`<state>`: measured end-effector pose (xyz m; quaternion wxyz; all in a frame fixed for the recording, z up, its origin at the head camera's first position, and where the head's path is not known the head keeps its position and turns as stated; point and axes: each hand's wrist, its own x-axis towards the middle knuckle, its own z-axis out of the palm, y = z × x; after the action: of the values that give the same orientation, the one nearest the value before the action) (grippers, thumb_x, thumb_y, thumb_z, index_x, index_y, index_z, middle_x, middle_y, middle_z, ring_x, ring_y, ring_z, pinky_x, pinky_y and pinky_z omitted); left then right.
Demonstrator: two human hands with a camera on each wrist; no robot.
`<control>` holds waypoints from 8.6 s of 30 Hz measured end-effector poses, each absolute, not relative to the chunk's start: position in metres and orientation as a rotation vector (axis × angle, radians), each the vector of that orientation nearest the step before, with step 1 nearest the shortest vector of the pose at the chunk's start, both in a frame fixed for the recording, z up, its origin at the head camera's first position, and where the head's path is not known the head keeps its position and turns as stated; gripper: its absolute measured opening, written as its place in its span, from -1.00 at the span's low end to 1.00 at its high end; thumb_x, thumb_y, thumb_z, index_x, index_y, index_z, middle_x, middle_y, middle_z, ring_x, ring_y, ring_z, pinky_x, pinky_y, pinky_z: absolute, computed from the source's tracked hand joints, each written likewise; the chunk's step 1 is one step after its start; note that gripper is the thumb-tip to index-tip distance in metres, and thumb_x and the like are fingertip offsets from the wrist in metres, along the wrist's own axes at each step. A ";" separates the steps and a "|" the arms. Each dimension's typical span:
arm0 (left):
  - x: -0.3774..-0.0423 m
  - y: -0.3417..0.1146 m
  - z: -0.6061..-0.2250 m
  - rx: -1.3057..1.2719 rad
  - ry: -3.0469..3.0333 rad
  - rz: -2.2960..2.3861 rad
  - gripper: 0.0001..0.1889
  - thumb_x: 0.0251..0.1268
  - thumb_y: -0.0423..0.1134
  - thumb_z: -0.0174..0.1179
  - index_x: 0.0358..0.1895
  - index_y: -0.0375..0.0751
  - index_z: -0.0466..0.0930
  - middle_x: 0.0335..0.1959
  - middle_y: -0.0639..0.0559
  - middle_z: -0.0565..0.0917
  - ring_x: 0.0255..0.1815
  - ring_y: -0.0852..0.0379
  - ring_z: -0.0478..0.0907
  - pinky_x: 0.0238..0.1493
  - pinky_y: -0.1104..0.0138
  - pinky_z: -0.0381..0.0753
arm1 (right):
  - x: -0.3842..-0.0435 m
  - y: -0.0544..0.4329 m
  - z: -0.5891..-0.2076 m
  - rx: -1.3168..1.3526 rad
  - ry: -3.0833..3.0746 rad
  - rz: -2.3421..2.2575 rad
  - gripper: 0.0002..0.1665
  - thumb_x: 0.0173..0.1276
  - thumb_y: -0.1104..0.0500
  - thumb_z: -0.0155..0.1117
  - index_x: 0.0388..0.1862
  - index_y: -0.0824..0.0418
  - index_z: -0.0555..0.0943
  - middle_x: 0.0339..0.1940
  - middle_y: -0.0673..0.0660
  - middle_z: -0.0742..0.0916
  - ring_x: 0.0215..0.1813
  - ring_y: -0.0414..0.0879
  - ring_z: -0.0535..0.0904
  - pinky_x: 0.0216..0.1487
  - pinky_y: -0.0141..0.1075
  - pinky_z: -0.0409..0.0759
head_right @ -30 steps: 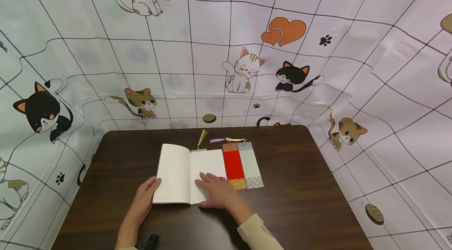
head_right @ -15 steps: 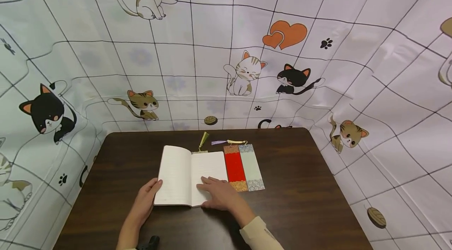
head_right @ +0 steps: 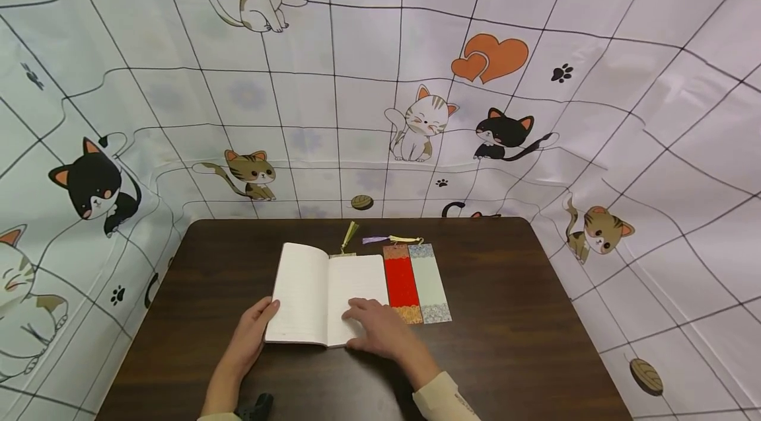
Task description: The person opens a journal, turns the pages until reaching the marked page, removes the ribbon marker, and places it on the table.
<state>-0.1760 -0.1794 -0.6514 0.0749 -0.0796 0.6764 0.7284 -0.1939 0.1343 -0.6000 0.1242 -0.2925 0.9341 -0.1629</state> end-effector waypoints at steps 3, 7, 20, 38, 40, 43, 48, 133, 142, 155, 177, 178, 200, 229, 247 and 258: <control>-0.177 -0.178 -0.651 -0.244 2.036 2.186 -0.56 0.72 -0.01 0.12 0.23 -0.37 0.60 -0.16 -0.07 0.71 -0.20 0.10 0.65 -0.12 0.29 0.67 | -0.193 0.135 -0.601 -0.846 2.744 -0.453 -0.26 0.33 -0.21 0.56 0.47 -0.16 0.61 0.61 0.00 0.55 0.57 0.05 0.49 0.49 0.08 0.53; -0.177 -0.177 -0.651 -0.262 2.031 2.188 -0.57 0.72 -0.01 0.13 0.22 -0.37 0.59 -0.18 -0.05 0.70 -0.20 0.11 0.64 -0.12 0.31 0.66 | -0.192 0.137 -0.600 -0.843 2.742 -0.445 -0.21 0.34 -0.18 0.55 0.53 -0.14 0.57 0.65 0.01 0.51 0.63 0.06 0.44 0.55 0.11 0.46; -0.174 -0.179 -0.648 -0.260 2.065 2.171 -0.55 0.73 0.01 0.12 0.23 -0.35 0.60 -0.11 -0.07 0.70 -0.14 0.12 0.63 -0.08 0.32 0.66 | -0.187 0.135 -0.605 -0.773 2.617 -0.596 0.03 0.40 -0.08 0.54 0.75 -0.20 0.25 0.76 0.00 0.35 0.71 0.09 0.33 0.55 0.09 0.48; -0.175 -0.179 -0.644 -0.232 2.065 2.181 -0.54 0.73 0.01 0.11 0.22 -0.39 0.61 -0.14 -0.05 0.72 -0.15 0.13 0.64 -0.09 0.31 0.66 | -0.177 0.138 -0.599 -0.888 2.751 -0.470 -0.48 0.54 0.01 0.43 0.43 -0.04 0.63 0.57 -0.01 0.60 0.53 -0.04 0.58 0.47 -0.09 0.58; -0.175 -0.178 -0.644 -0.223 2.057 2.190 -0.54 0.73 0.01 0.11 0.21 -0.39 0.61 -0.16 -0.05 0.72 -0.17 0.12 0.65 -0.11 0.30 0.67 | -0.176 0.137 -0.600 -0.940 2.797 -0.435 -0.51 0.52 0.07 0.44 0.40 -0.04 0.64 0.51 0.00 0.65 0.47 -0.04 0.62 0.42 -0.12 0.62; -0.175 -0.178 -0.646 -0.235 2.032 2.205 -0.57 0.73 -0.01 0.12 0.18 -0.39 0.61 -0.19 -0.04 0.72 -0.19 0.12 0.64 -0.12 0.30 0.67 | -0.174 0.137 -0.602 -0.998 2.842 -0.389 -0.51 0.48 0.16 0.45 0.35 -0.04 0.65 0.44 0.00 0.69 0.40 -0.04 0.65 0.37 -0.15 0.65; -0.175 -0.178 -0.648 -0.257 2.039 2.199 -0.57 0.73 -0.03 0.12 0.17 -0.41 0.61 -0.18 -0.05 0.71 -0.18 0.13 0.63 -0.10 0.32 0.66 | -0.173 0.138 -0.606 -1.049 2.895 -0.336 -0.65 0.45 0.20 0.45 0.17 -0.02 0.67 0.31 0.00 0.74 0.26 -0.05 0.69 0.29 -0.21 0.69; -0.172 -0.175 -0.646 -0.302 2.157 2.209 -0.59 0.72 -0.04 0.14 -0.09 -0.43 0.57 -0.34 0.04 0.49 -0.25 0.12 0.49 -0.20 0.32 0.53 | -0.162 0.092 -0.619 -0.880 2.886 -0.604 -0.35 0.65 -0.13 0.23 0.64 -0.08 0.41 0.67 0.04 0.48 0.54 -0.01 0.55 0.41 0.05 0.58; -0.175 -0.175 -0.646 -0.334 2.138 2.206 -0.61 0.72 -0.03 0.14 -0.11 -0.39 0.57 -0.35 0.02 0.51 -0.27 0.09 0.51 -0.21 0.31 0.53 | -0.178 0.119 -0.615 -0.822 2.819 -0.421 -0.09 0.42 -0.22 0.45 0.68 -0.14 0.38 0.73 0.07 0.39 0.71 0.08 0.33 0.60 0.09 0.40; -0.173 -0.174 -0.646 -0.345 2.123 2.212 -0.61 0.72 -0.04 0.14 -0.09 -0.40 0.57 -0.34 0.03 0.51 -0.25 0.10 0.51 -0.19 0.32 0.54 | -0.189 0.134 -0.599 -0.876 2.687 -0.522 -0.18 0.46 -0.13 0.47 0.64 -0.04 0.46 0.71 0.11 0.43 0.68 0.10 0.39 0.56 0.05 0.47; -0.174 -0.174 -0.645 -0.339 2.139 2.202 -0.60 0.72 -0.03 0.14 -0.10 -0.40 0.56 -0.34 0.02 0.47 -0.23 0.10 0.47 -0.16 0.32 0.49 | -0.178 0.141 -0.595 -0.991 2.972 -0.402 -0.82 0.37 0.09 0.58 -0.09 -0.09 0.77 -0.03 -0.11 0.83 0.08 -0.11 0.72 0.40 0.25 0.38; -0.174 -0.174 -0.646 -0.339 2.144 2.202 -0.61 0.72 -0.03 0.14 -0.10 -0.39 0.56 -0.34 0.02 0.47 -0.22 0.10 0.47 -0.16 0.33 0.49 | -0.178 0.142 -0.594 -0.987 2.986 -0.404 -0.78 0.35 0.09 0.59 -0.07 -0.07 0.76 0.00 -0.10 0.83 0.11 -0.10 0.72 0.40 0.25 0.38; -0.174 -0.185 -0.648 -0.162 2.063 2.138 -0.23 0.67 -0.11 0.22 0.75 0.31 0.03 0.54 -0.26 0.50 0.23 0.07 0.70 0.10 0.37 0.67 | -0.180 0.132 -0.586 -0.286 2.942 -1.232 0.18 0.40 0.19 0.45 0.81 0.13 -0.04 0.71 0.24 0.39 0.55 0.25 0.51 0.50 0.28 0.46; -0.171 -0.182 -0.646 -0.173 2.130 2.066 -0.26 0.72 0.07 0.11 0.72 -0.24 0.14 0.51 -0.29 0.53 0.29 0.14 0.64 0.13 0.47 0.62 | -0.162 0.082 -0.606 -0.680 2.576 -1.178 -0.30 0.68 -0.13 0.21 0.71 -0.15 0.32 0.66 0.04 0.48 0.61 0.05 0.45 0.58 0.11 0.42; -0.168 -0.176 -0.646 -0.205 2.097 2.170 -0.62 0.70 -0.03 0.15 -0.14 -0.36 0.57 -0.42 0.00 0.66 -0.41 0.15 0.56 -0.31 0.33 0.57 | -0.157 0.068 -0.611 -0.702 2.748 -0.879 -0.24 0.58 -0.19 0.32 0.68 -0.35 0.32 0.67 0.08 0.46 0.48 0.10 0.58 0.40 0.22 0.56; -0.166 -0.179 -0.647 -0.201 2.169 2.165 -0.56 0.68 -0.02 0.18 -0.29 -0.34 0.39 -0.49 0.07 0.29 -0.42 0.18 0.30 -0.29 0.33 0.33 | -0.164 0.080 -0.608 -0.478 2.728 -1.036 -0.29 0.74 -0.34 -0.11 0.61 0.00 0.49 0.51 0.05 0.65 0.52 0.12 0.57 0.50 0.24 0.45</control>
<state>-0.1664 -0.1791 -0.6474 0.0351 -0.0654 0.7058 0.7045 -0.1635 0.0795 -0.6084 0.0922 -0.1610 0.9186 -0.3488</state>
